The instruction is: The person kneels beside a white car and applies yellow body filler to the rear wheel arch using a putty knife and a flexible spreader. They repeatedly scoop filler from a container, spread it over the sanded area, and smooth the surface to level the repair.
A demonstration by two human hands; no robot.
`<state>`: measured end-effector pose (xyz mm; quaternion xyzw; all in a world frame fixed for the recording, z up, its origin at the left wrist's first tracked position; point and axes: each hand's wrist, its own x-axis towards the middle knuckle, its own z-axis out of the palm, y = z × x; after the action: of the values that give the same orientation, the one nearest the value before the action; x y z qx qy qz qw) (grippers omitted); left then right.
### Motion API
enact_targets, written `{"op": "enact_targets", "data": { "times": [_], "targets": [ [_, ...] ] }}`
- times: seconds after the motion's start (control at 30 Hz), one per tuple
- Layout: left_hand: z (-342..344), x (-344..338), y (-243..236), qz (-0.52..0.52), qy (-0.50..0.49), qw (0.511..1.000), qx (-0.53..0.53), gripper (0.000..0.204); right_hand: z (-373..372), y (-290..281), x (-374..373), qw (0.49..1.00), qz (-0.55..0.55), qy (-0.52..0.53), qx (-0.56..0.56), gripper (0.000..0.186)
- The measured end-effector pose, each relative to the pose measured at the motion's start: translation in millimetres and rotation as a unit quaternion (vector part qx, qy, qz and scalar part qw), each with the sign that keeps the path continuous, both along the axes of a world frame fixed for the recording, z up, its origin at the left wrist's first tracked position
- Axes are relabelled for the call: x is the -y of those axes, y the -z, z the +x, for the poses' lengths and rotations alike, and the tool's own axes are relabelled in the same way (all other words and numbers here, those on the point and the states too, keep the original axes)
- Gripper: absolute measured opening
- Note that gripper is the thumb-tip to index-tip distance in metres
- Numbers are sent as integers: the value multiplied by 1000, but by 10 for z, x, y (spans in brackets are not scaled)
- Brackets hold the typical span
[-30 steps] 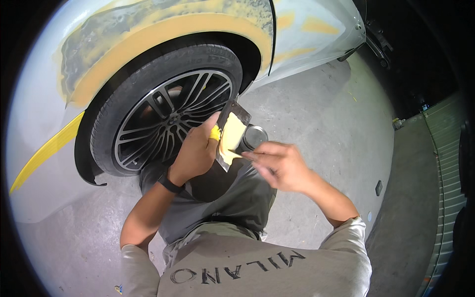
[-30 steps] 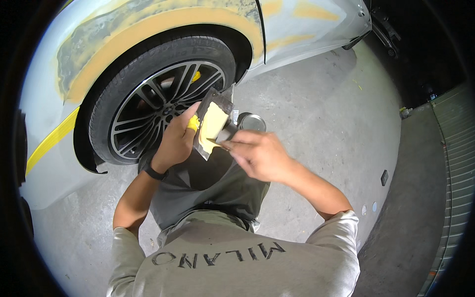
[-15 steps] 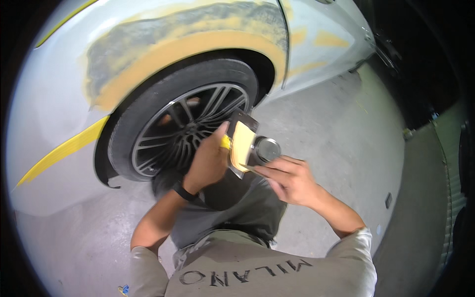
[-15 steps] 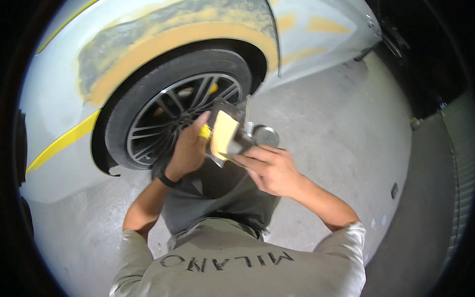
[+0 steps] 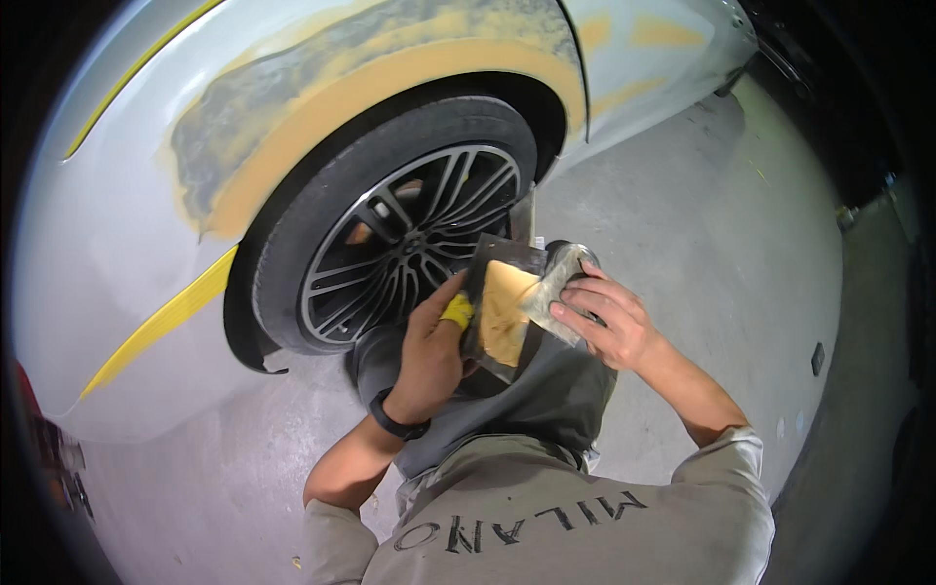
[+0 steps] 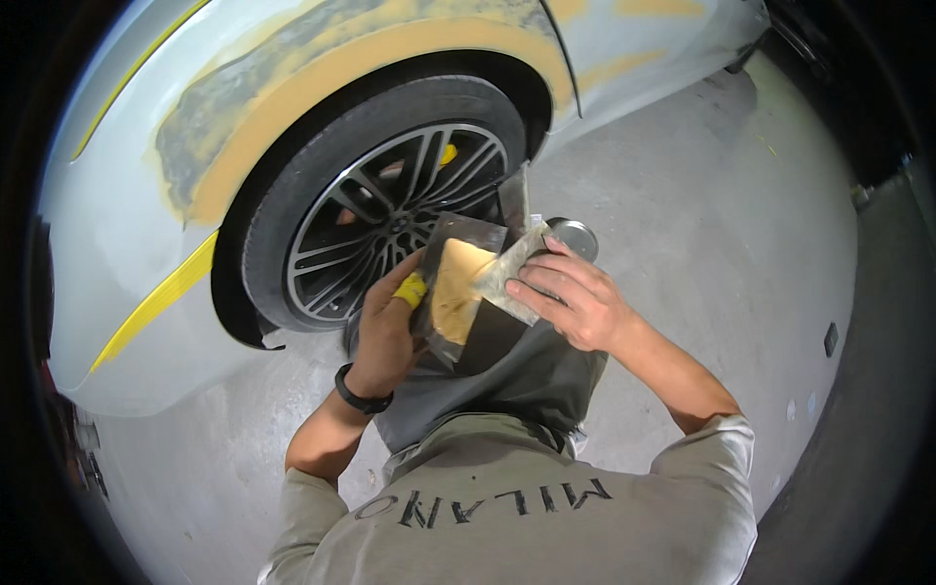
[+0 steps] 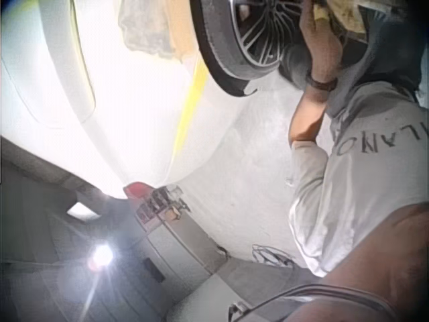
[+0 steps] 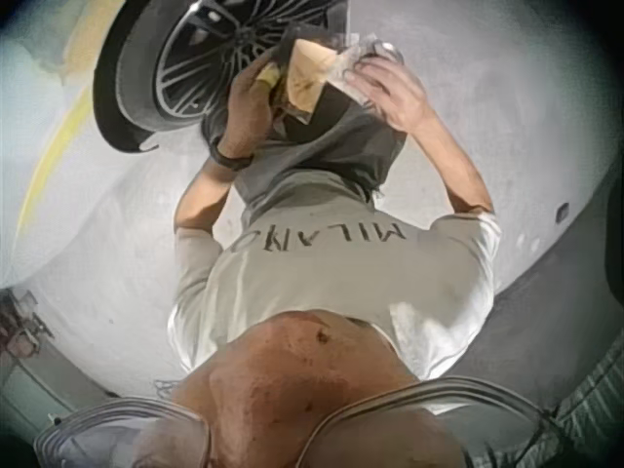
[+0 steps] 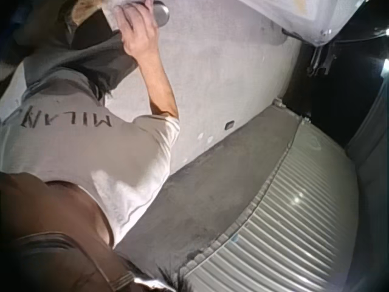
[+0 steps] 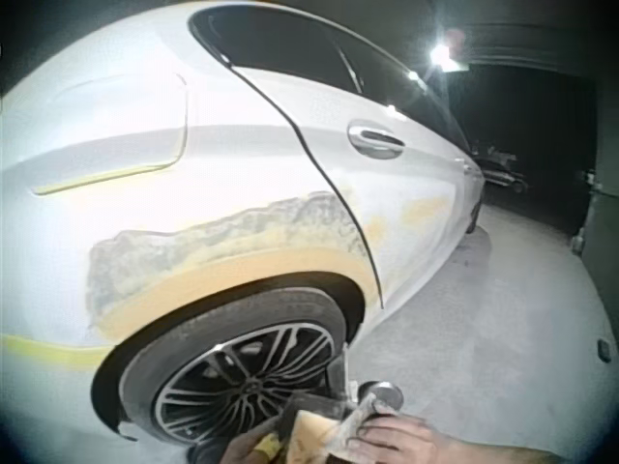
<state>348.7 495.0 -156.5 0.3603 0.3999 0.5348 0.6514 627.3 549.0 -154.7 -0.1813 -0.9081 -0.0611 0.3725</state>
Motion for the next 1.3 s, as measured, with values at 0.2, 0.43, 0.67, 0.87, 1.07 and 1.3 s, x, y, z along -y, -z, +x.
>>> {"op": "enact_targets", "data": {
  "times": [0.2, 0.43, 0.67, 0.87, 1.07, 1.3],
  "targets": [
    [-108, -86, 27, 78, 35, 995, -47, 53, 162, 6, 52, 962, -214, 130, -113, 37],
    [204, -251, 183, 261, 43, 934, -239, 53, -288, 450, 10, 773, -531, 173, -301, 54],
    [88, -454, 242, 200, 7, 936, -290, 51, -365, 562, 408, 776, -577, 78, -242, 56],
    [165, -317, 265, 33, -25, 969, -243, 48, -247, 189, 416, 892, -350, 50, -282, 26],
    [266, -14, 229, 5, 4, 998, 56, 48, -282, 61, 312, 988, -90, -75, -103, 49],
    [122, 31, 89, 9, -15, 1000, -11, 47, 148, 147, 145, 994, -107, -26, 8, 61]
  ]
}}
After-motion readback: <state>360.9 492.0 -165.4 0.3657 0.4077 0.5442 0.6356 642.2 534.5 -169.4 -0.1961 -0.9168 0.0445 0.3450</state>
